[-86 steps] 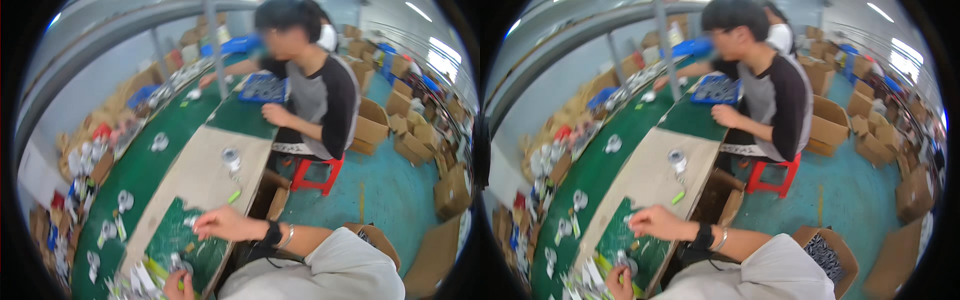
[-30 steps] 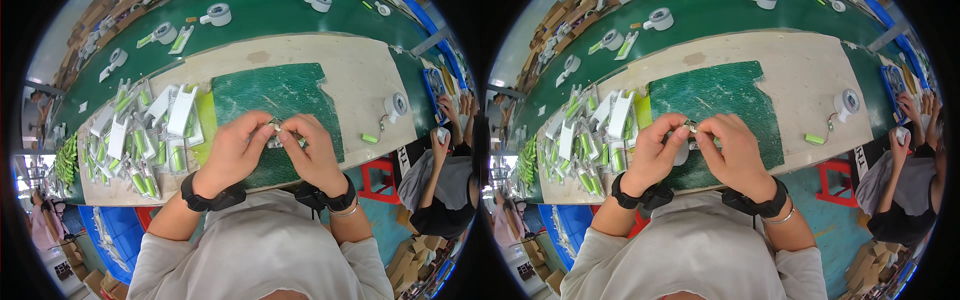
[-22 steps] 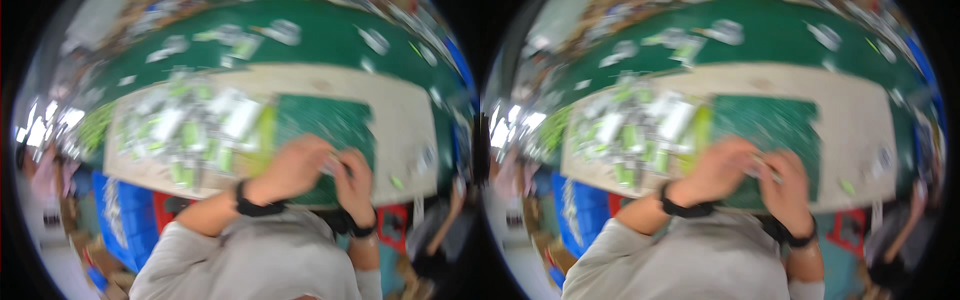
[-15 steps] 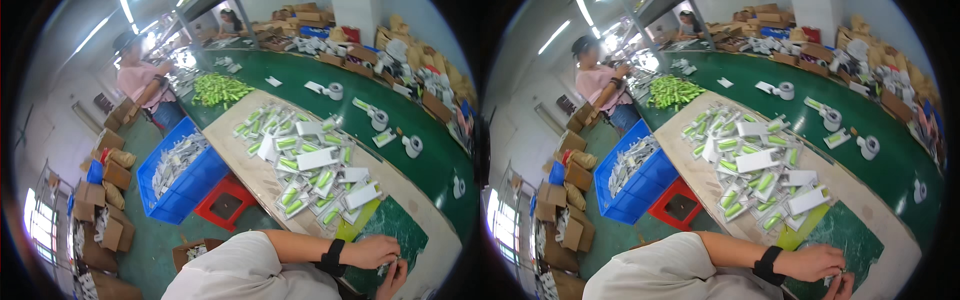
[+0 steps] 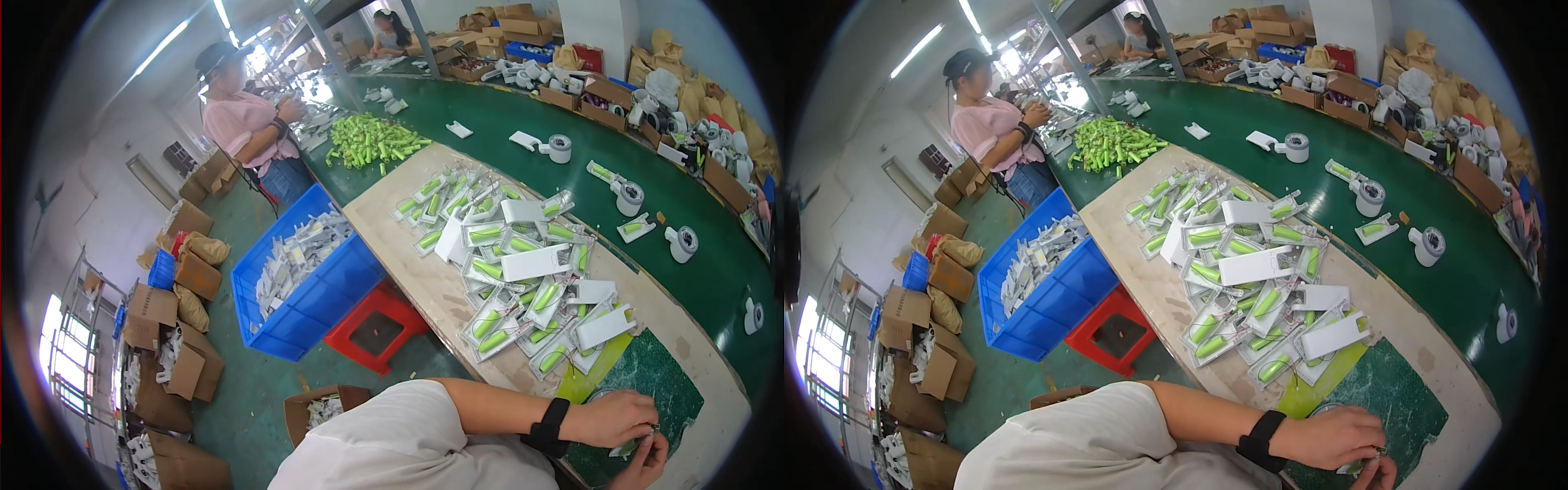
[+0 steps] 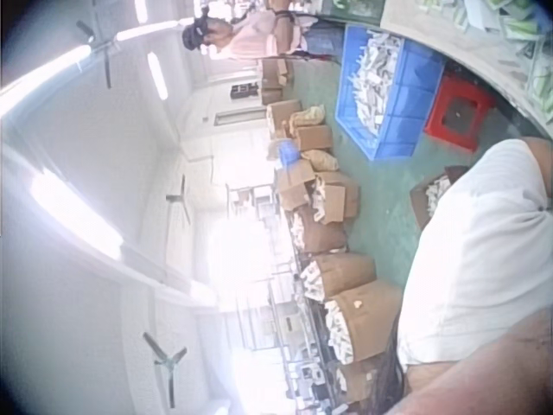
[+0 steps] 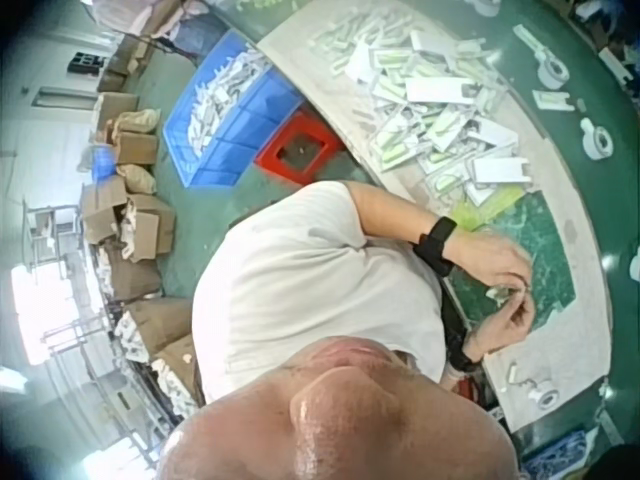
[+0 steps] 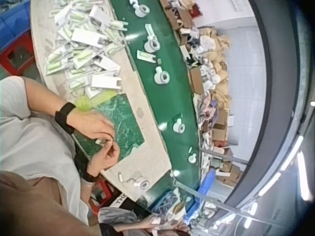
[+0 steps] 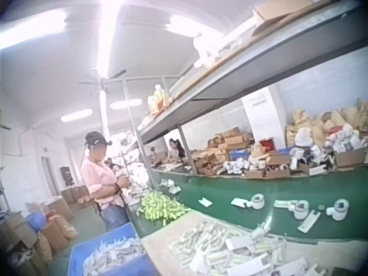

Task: Assemble small electronic components by connecting battery packs and circuit boards into plastic housings.

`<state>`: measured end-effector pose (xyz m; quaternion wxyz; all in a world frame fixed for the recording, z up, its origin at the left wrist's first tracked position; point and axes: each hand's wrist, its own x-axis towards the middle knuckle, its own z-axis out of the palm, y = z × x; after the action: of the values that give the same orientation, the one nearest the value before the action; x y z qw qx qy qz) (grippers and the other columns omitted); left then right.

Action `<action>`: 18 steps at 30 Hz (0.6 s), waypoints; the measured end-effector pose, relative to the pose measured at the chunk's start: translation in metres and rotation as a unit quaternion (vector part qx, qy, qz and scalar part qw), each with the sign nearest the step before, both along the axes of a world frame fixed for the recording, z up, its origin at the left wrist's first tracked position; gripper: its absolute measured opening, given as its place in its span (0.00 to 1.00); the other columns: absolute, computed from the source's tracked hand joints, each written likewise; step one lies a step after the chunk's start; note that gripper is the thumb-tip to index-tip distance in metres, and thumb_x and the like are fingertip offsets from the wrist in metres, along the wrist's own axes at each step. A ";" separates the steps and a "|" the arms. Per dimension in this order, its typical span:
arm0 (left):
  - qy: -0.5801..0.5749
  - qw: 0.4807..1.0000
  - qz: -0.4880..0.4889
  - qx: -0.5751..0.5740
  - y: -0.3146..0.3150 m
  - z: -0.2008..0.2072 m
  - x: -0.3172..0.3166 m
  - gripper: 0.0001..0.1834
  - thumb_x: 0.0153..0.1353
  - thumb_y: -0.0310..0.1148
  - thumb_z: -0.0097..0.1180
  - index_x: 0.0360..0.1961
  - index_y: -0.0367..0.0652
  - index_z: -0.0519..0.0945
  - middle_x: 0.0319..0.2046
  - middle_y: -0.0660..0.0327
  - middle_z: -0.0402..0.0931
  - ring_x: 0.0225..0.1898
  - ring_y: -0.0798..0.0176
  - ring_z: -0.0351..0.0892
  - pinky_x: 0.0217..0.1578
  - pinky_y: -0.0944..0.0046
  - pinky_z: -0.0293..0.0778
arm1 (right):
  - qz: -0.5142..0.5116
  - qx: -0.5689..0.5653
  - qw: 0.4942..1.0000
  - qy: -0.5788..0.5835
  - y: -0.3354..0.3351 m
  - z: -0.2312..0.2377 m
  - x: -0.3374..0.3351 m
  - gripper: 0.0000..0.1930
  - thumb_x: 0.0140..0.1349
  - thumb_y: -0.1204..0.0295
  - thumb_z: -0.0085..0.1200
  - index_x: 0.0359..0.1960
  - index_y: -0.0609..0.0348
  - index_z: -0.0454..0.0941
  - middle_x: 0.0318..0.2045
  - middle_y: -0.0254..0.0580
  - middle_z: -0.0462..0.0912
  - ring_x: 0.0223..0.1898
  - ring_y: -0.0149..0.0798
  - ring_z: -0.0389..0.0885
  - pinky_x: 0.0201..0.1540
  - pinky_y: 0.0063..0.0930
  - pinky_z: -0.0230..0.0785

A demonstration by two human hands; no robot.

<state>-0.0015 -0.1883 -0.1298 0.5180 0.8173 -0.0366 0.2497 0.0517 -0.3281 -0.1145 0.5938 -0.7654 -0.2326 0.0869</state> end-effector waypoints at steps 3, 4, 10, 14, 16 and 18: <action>-0.002 1.000 0.000 0.002 -0.001 -0.001 0.000 0.06 0.52 0.30 0.50 0.30 0.39 0.71 0.28 0.56 0.66 0.32 0.50 0.68 0.33 0.56 0.65 | -0.001 0.004 1.000 -0.014 -0.002 -0.003 -0.001 0.11 0.58 0.70 0.51 0.33 0.70 0.73 0.28 0.44 0.77 0.28 0.32 0.72 0.32 0.22 0.66; -0.001 1.000 0.000 0.001 -0.002 0.000 -0.001 0.06 0.52 0.30 0.50 0.30 0.39 0.71 0.28 0.56 0.66 0.32 0.50 0.68 0.33 0.56 0.65 | -0.001 0.004 1.000 -0.014 -0.002 -0.003 -0.001 0.11 0.58 0.70 0.51 0.33 0.70 0.73 0.28 0.44 0.77 0.28 0.32 0.72 0.32 0.22 0.66; -0.011 1.000 -0.005 0.003 -0.003 -0.001 -0.001 0.06 0.52 0.30 0.50 0.30 0.39 0.71 0.27 0.56 0.66 0.31 0.51 0.68 0.32 0.57 0.65 | -0.004 0.004 1.000 -0.008 -0.004 -0.002 -0.003 0.11 0.58 0.71 0.51 0.33 0.70 0.73 0.28 0.45 0.77 0.28 0.32 0.72 0.32 0.23 0.67; -0.013 1.000 -0.006 -0.001 -0.004 -0.001 -0.001 0.07 0.52 0.31 0.51 0.29 0.39 0.71 0.26 0.56 0.67 0.31 0.51 0.68 0.32 0.57 0.65 | -0.001 0.008 1.000 -0.013 -0.005 -0.002 -0.003 0.11 0.58 0.71 0.51 0.33 0.70 0.73 0.29 0.45 0.77 0.29 0.33 0.73 0.32 0.22 0.67; -0.017 1.000 -0.003 -0.002 -0.003 -0.001 -0.001 0.07 0.52 0.31 0.51 0.29 0.39 0.71 0.26 0.56 0.67 0.31 0.51 0.68 0.32 0.57 0.65 | 0.001 0.014 1.000 -0.012 -0.004 -0.003 -0.003 0.11 0.58 0.71 0.51 0.33 0.70 0.73 0.29 0.45 0.77 0.29 0.33 0.73 0.33 0.22 0.67; -0.025 1.000 0.001 -0.005 -0.004 0.000 -0.002 0.06 0.52 0.30 0.51 0.29 0.39 0.71 0.26 0.56 0.67 0.30 0.51 0.68 0.31 0.57 0.66 | 0.003 0.001 1.000 -0.009 -0.004 -0.001 -0.003 0.11 0.59 0.71 0.50 0.33 0.70 0.72 0.29 0.45 0.77 0.29 0.32 0.72 0.33 0.22 0.67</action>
<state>-0.0033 -0.1919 -0.1302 0.5208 0.8082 -0.0472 0.2709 0.0485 -0.3323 -0.1160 0.5925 -0.7646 -0.2402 0.0811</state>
